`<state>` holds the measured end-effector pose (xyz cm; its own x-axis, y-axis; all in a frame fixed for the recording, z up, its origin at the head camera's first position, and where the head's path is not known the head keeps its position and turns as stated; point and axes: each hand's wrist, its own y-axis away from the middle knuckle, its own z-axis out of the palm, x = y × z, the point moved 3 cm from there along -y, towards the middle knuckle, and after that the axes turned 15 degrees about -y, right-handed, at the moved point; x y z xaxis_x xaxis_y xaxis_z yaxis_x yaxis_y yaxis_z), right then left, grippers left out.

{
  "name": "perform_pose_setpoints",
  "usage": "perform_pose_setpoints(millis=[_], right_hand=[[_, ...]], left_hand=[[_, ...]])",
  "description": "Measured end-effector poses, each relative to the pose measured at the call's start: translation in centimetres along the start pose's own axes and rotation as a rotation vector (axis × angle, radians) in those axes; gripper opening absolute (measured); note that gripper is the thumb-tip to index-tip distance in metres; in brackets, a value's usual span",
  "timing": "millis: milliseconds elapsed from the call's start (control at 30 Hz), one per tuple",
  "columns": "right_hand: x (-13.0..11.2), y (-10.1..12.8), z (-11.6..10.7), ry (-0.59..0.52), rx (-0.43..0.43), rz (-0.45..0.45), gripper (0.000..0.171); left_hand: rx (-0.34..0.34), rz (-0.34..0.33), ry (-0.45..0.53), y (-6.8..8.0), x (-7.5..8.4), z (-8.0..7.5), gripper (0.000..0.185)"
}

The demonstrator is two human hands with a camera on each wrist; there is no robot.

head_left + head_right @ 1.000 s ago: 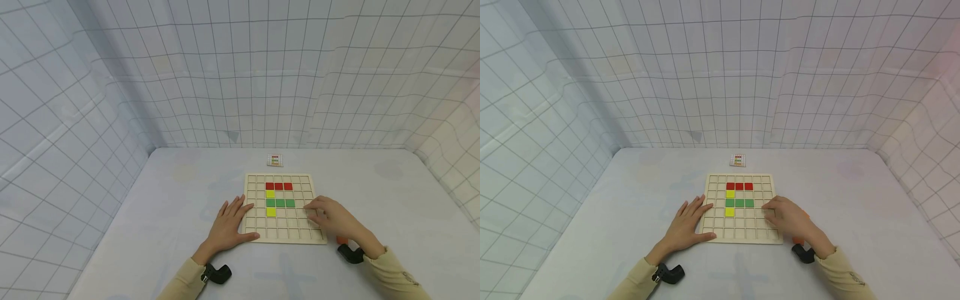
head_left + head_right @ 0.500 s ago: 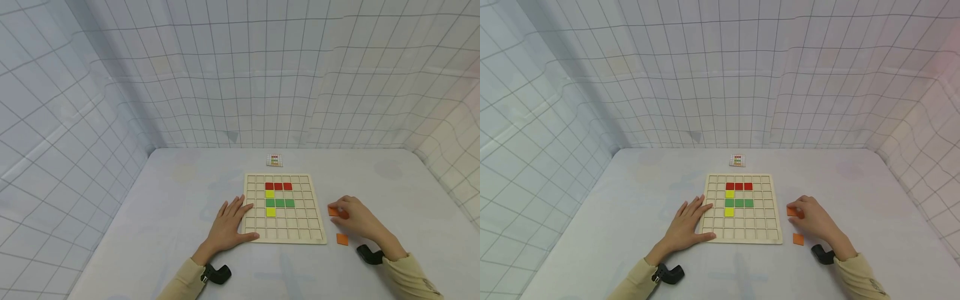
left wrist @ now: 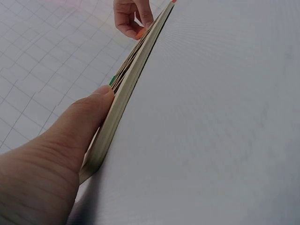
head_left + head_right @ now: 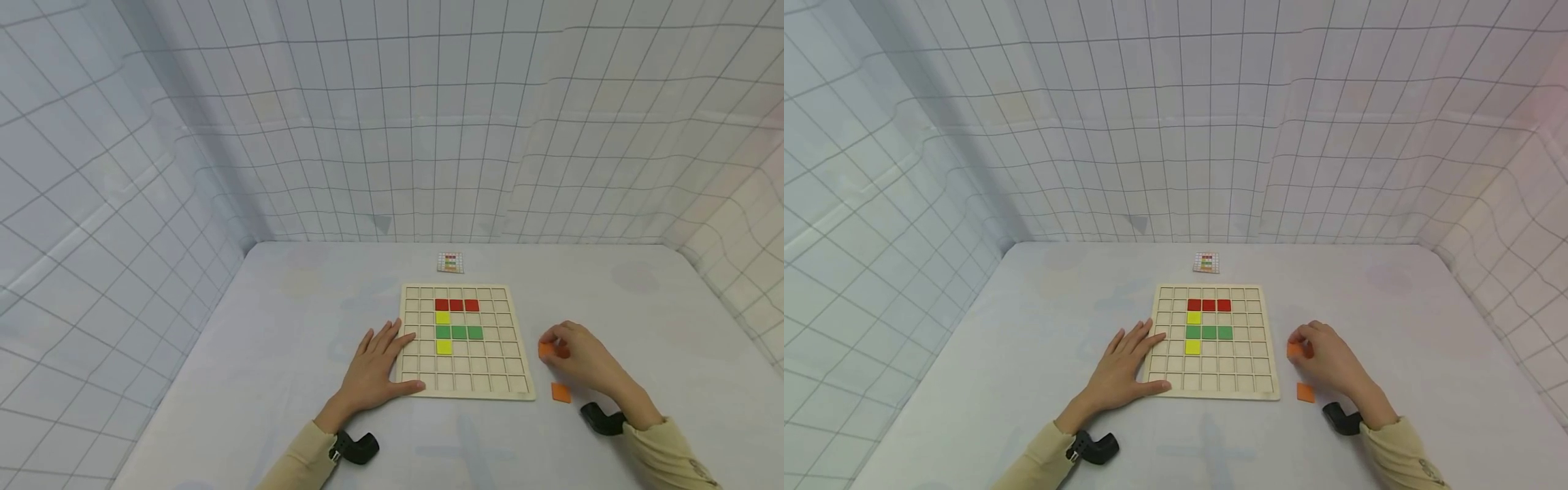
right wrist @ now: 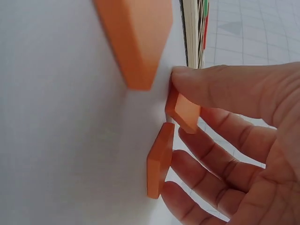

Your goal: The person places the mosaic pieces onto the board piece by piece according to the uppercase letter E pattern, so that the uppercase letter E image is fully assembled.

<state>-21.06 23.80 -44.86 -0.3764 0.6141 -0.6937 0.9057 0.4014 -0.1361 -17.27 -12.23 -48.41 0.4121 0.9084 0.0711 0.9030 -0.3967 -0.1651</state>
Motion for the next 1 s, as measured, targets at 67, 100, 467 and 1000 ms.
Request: perform_pose_setpoints(millis=[67, 100, 467, 1000], right_hand=[[-0.1, 0.0, 0.1, -0.004, 0.002, 0.006, 0.017], [-0.2, 0.0, 0.1, -0.004, 0.004, 0.012, 0.019], [-1.5, -0.2, 0.3, -0.002, -0.006, 0.038, 0.020], [-7.0, -2.7, 5.4, -0.236, -0.122, -0.207, 0.022]], left_hand=[[-0.002, 0.001, 0.000, 0.0, 0.0, 0.0, 0.088], [0.000, 0.002, 0.000, 0.0, 0.0, 0.0, 0.088], [0.029, 0.014, 0.006, 0.0, 0.0, -0.1, 0.087], [0.049, 0.018, 0.015, 0.0, 0.0, 0.1, 0.087]])
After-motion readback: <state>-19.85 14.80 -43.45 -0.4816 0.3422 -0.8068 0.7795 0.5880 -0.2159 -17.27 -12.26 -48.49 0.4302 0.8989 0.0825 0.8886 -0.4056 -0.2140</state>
